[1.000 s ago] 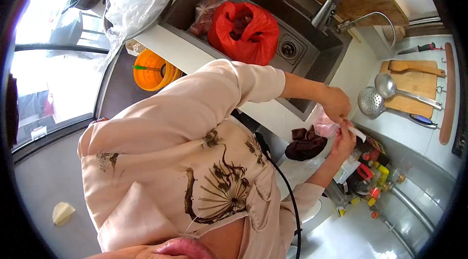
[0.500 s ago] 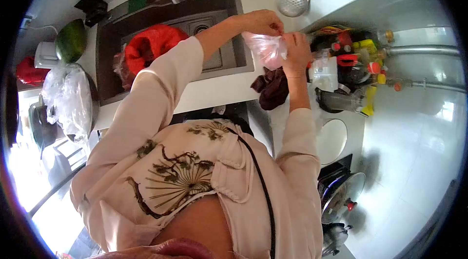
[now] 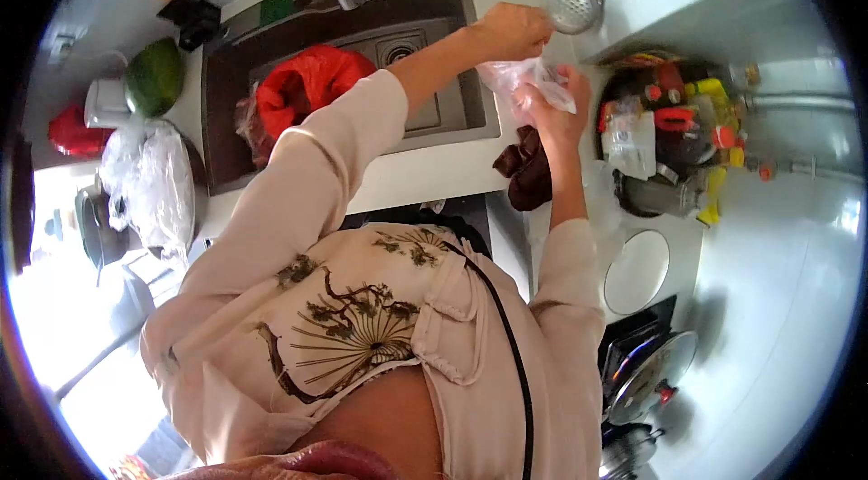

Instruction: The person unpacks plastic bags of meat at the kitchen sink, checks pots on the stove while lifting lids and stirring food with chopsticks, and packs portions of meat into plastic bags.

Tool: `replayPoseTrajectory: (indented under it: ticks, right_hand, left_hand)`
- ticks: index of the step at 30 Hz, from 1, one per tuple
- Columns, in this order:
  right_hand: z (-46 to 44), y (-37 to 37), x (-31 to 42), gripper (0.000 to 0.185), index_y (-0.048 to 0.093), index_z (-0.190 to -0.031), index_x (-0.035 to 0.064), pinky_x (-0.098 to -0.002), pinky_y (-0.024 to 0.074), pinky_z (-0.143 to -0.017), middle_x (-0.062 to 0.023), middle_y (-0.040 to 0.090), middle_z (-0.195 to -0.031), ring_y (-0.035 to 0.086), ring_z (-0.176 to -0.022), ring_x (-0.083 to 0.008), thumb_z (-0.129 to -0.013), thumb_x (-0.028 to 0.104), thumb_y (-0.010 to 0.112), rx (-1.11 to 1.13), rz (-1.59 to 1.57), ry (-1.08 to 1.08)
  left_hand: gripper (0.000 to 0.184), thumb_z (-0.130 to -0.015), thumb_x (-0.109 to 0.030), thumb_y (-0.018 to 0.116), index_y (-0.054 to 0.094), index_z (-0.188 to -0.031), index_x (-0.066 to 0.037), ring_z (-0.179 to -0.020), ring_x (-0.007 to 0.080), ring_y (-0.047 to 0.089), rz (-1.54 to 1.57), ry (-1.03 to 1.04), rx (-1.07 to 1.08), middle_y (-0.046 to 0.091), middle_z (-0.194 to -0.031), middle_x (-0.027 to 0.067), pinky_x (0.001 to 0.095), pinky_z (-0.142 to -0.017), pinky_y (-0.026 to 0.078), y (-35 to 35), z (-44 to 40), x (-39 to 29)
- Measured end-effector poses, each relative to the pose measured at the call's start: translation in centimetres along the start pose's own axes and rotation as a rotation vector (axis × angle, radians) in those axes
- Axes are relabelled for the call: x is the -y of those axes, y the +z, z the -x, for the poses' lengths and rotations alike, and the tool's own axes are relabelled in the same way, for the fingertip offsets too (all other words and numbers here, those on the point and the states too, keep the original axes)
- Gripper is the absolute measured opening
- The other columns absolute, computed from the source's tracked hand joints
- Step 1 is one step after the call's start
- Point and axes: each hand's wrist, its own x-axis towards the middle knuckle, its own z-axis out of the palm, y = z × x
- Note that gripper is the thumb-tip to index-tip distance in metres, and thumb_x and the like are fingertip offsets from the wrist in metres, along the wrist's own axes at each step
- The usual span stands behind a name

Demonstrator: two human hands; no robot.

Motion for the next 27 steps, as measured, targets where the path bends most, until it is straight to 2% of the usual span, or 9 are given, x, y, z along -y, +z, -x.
replayPoseTrajectory:
  ticks: [2, 3, 6, 9, 11, 13, 17, 22, 27]
  right_hand:
    - [-0.8, 0.4, -1.3, 0.048, 0.054, -0.104, 0.0073, -0.0386, 0.0438, -0.077, -0.015, 0.056, -0.098, 0.053, -0.093, -0.0314, -0.065, 0.027, 0.075, 0.111, 0.106, -0.131]
    - [-1.0, 0.6, -1.4, 0.039, 0.058, -0.097, 0.0054, -0.0394, 0.044, -0.076, -0.0142, 0.059, -0.094, 0.055, -0.09, -0.0322, -0.068, 0.026, 0.073, 0.067, 0.359, -0.152]
    - [-2.6, 0.9, -4.6, 0.029, 0.061, -0.087, 0.0038, -0.0386, 0.0457, -0.071, -0.0122, 0.061, -0.083, 0.058, -0.081, -0.0308, -0.07, 0.024, 0.072, 0.146, 0.301, -0.088]
    - [-3.1, 1.7, -3.3, 0.022, 0.062, -0.08, 0.0029, -0.0345, 0.047, -0.064, -0.0092, 0.061, -0.073, 0.06, -0.068, -0.025, -0.069, 0.019, 0.073, 0.057, 0.104, -0.016]
    - [-3.0, 2.5, -1.7, 0.021, 0.063, -0.081, 0.0029, -0.0318, 0.0468, -0.063, -0.0081, 0.062, -0.072, 0.059, -0.066, -0.0218, -0.068, 0.016, 0.074, 0.028, 0.009, 0.009]
    - [-3.2, 3.7, -0.4, 0.02, 0.063, -0.081, 0.0024, -0.0262, 0.0458, -0.061, -0.0047, 0.061, -0.069, 0.056, -0.062, -0.0139, -0.067, 0.01, 0.075, -0.004, -0.141, 0.166]
    - [-3.0, 7.5, 1.0, 0.018, 0.063, -0.078, 0.0014, -0.0254, 0.0459, -0.061, -0.0034, 0.061, -0.069, 0.055, -0.062, -0.0118, -0.068, 0.009, 0.075, 0.088, -0.325, 0.254]
    - [-2.1, 13.3, 2.0, 0.019, 0.063, -0.078, 0.002, -0.0256, 0.0454, -0.06, -0.0035, 0.06, -0.068, 0.054, -0.061, -0.0124, -0.066, 0.01, 0.076, 0.258, -0.32, 0.357]
    - [0.3, 17.9, 0.4, 0.019, 0.063, -0.075, 0.0047, -0.0351, 0.0449, -0.057, -0.0092, 0.061, -0.066, 0.059, -0.062, -0.025, -0.071, 0.022, 0.07, 0.475, 0.008, 0.19]
  left_hand:
    - [0.012, -0.073, -0.02, 0.057, 0.062, -0.082, -0.012, -0.08, 0.0251, 0.063, -0.066, 0.076, 0.009, 0.06, -0.086, 0.0055, 0.0397, -0.064, 0.052, -1.6, -0.3, -0.7]
    - [0.012, -0.074, -0.02, 0.057, 0.061, -0.082, -0.012, -0.08, 0.0244, 0.063, -0.139, 0.121, 0.006, 0.06, -0.086, 0.005, 0.0384, -0.064, 0.052, -2.4, -0.6, -1.3]
    - [0.014, -0.075, -0.021, 0.057, 0.059, -0.082, -0.009, -0.08, 0.0257, 0.063, -0.186, 0.219, -0.056, 0.059, -0.084, 0.0066, 0.0385, -0.064, 0.052, -0.9, -1.4, -1.1]
    - [0.015, -0.078, -0.017, 0.059, 0.061, -0.089, -0.006, -0.073, 0.02, 0.063, -0.191, 0.129, -0.078, 0.06, -0.08, 0.006, 0.0324, -0.065, 0.052, -3.4, -0.4, -0.6]
    - [0.017, -0.079, -0.018, 0.059, 0.062, -0.089, -0.005, -0.07, 0.0217, 0.064, 0.235, 0.059, -0.35, 0.064, -0.078, 0.0077, 0.0321, -0.059, 0.051, -6.1, 1.3, 0.0]
    - [0.017, -0.081, -0.015, 0.056, 0.061, -0.086, 0.0, -0.069, 0.0179, 0.059, 0.413, -0.091, -0.207, 0.061, -0.079, 0.0078, 0.0295, -0.058, 0.047, -10.4, 3.6, 0.3]
    - [0.017, -0.082, -0.012, 0.061, 0.062, -0.096, -0.003, -0.068, 0.0092, 0.056, 0.68, -0.205, -0.339, 0.062, -0.077, 0.0038, 0.0232, -0.062, 0.047, -9.5, 10.1, 4.0]
    - [0.015, -0.084, -0.006, 0.058, 0.062, -0.098, -0.003, -0.074, 0.0066, 0.054, 0.694, -0.537, -0.144, 0.061, -0.082, 0.002, 0.0217, -0.069, 0.046, -9.7, 20.8, 4.0]
    - [0.013, -0.081, -0.005, 0.06, 0.063, -0.093, -0.001, -0.065, 0.0085, 0.053, 0.678, -0.718, -0.187, 0.062, -0.075, 0.0043, 0.023, -0.061, 0.046, -9.4, 28.6, 3.7]
